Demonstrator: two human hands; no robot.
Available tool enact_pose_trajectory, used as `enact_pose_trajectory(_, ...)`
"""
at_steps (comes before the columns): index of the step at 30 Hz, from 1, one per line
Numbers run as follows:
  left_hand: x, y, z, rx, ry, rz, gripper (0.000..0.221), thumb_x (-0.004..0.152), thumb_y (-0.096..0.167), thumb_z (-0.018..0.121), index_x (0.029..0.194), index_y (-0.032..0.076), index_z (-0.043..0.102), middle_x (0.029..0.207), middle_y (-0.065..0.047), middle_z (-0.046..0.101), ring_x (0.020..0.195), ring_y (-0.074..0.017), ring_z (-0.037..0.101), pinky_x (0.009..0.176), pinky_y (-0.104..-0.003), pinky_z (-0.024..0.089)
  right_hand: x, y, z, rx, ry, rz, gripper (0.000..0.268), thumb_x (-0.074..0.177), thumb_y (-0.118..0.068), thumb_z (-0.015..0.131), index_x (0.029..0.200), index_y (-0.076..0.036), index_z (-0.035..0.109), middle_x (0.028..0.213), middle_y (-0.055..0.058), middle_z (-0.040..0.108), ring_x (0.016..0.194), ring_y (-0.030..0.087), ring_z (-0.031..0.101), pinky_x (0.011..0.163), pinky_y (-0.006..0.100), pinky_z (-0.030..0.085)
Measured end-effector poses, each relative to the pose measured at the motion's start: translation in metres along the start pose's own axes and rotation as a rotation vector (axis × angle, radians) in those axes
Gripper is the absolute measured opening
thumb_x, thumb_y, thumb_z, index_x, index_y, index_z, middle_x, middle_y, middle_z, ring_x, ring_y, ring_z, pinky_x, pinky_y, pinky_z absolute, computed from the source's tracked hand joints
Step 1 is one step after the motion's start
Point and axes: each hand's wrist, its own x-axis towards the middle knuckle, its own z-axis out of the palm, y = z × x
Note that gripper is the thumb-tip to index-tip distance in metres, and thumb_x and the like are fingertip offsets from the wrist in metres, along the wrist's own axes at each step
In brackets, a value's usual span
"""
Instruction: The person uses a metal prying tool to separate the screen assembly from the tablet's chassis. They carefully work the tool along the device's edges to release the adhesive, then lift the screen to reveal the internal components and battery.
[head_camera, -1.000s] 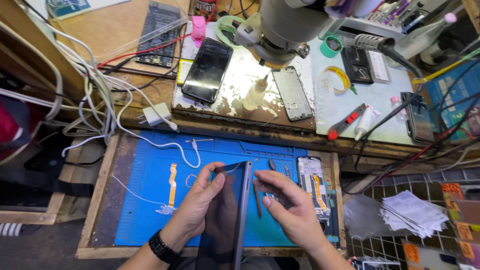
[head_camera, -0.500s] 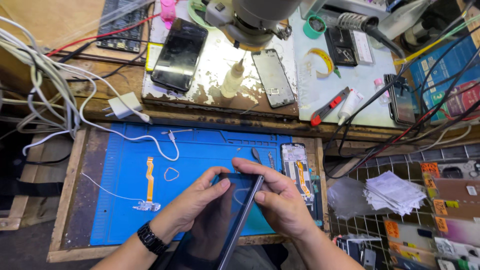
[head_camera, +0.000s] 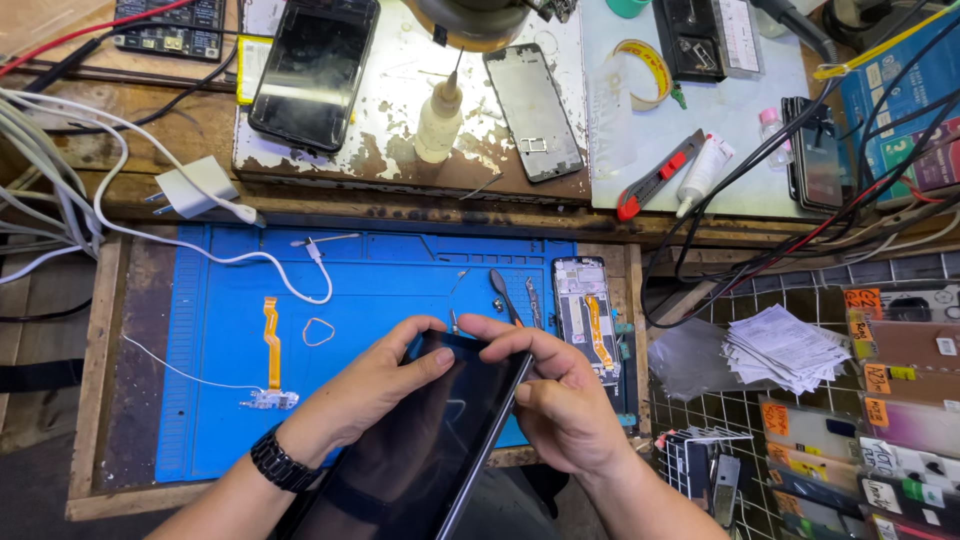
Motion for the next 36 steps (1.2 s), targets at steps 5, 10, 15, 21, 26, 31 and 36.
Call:
enact_pose_trajectory(5, 0.000, 0.003, 0.004, 0.042, 0.014, 0.006, 0.050, 0.090, 0.035, 0.069, 0.133, 0.011, 0.061, 0.106, -0.001, 0.068, 0.094, -0.0078, 0.062, 0.080, -0.024, 0.052, -0.006, 0.003, 0.000, 0.039, 0.037, -0.021, 0.029, 0.083, 0.004, 0.056, 0.112, 0.002, 0.061, 0.155, 0.026, 0.047, 0.136, 0.028, 0.052, 0.115, 0.044, 0.044)
enact_pose_trajectory(10, -0.002, 0.006, 0.007, 0.076, 0.019, 0.033, 0.049, 0.090, 0.035, 0.069, 0.132, 0.010, 0.061, 0.109, -0.002, 0.070, 0.097, -0.0093, 0.064, 0.083, -0.025, 0.054, -0.009, 0.007, -0.001, 0.077, 0.052, -0.045, 0.028, 0.084, 0.008, 0.053, 0.110, 0.001, 0.060, 0.155, 0.025, 0.045, 0.135, 0.028, 0.053, 0.112, 0.044, 0.047)
enact_pose_trajectory(15, -0.004, 0.008, 0.010, 0.170, 0.047, 0.060, 0.049, 0.090, 0.037, 0.069, 0.131, 0.011, 0.062, 0.112, -0.003, 0.071, 0.101, -0.0100, 0.064, 0.088, -0.026, 0.054, -0.013, 0.011, -0.001, 0.095, 0.084, -0.072, 0.023, 0.089, 0.009, 0.054, 0.109, 0.001, 0.060, 0.157, 0.024, 0.044, 0.136, 0.028, 0.052, 0.111, 0.043, 0.046)
enact_pose_trajectory(21, -0.006, 0.012, 0.012, 0.215, 0.067, 0.083, 0.047, 0.090, 0.037, 0.068, 0.128, 0.010, 0.064, 0.112, -0.003, 0.072, 0.103, -0.0103, 0.065, 0.089, -0.026, 0.053, -0.014, 0.012, 0.000, 0.123, 0.067, -0.082, 0.024, 0.088, 0.008, 0.055, 0.109, -0.001, 0.061, 0.156, 0.021, 0.042, 0.142, 0.027, 0.047, 0.113, 0.043, 0.046)
enact_pose_trajectory(26, -0.007, 0.013, 0.013, 0.206, 0.075, 0.051, 0.047, 0.090, 0.037, 0.068, 0.128, 0.011, 0.064, 0.107, -0.004, 0.073, 0.097, -0.0116, 0.066, 0.084, -0.027, 0.055, -0.015, 0.011, -0.001, 0.107, 0.064, -0.066, 0.021, 0.089, 0.009, 0.056, 0.105, -0.003, 0.060, 0.156, 0.021, 0.042, 0.139, 0.026, 0.047, 0.112, 0.042, 0.046)
enact_pose_trajectory(31, -0.006, 0.014, 0.013, 0.228, 0.090, 0.029, 0.049, 0.088, 0.040, 0.069, 0.129, 0.012, 0.063, 0.103, -0.004, 0.074, 0.092, -0.0117, 0.067, 0.080, -0.028, 0.056, -0.015, 0.010, -0.004, 0.088, 0.075, -0.063, 0.019, 0.089, 0.010, 0.053, 0.101, -0.002, 0.060, 0.155, 0.021, 0.043, 0.134, 0.027, 0.049, 0.109, 0.043, 0.047)
enact_pose_trajectory(36, -0.006, 0.013, 0.013, 0.274, 0.109, 0.028, 0.050, 0.088, 0.042, 0.069, 0.128, 0.013, 0.064, 0.101, -0.004, 0.073, 0.089, -0.0115, 0.066, 0.077, -0.028, 0.055, -0.015, 0.011, 0.000, 0.093, 0.098, -0.076, 0.021, 0.086, 0.010, 0.050, 0.099, -0.004, 0.059, 0.153, 0.020, 0.044, 0.138, 0.027, 0.048, 0.111, 0.043, 0.047)
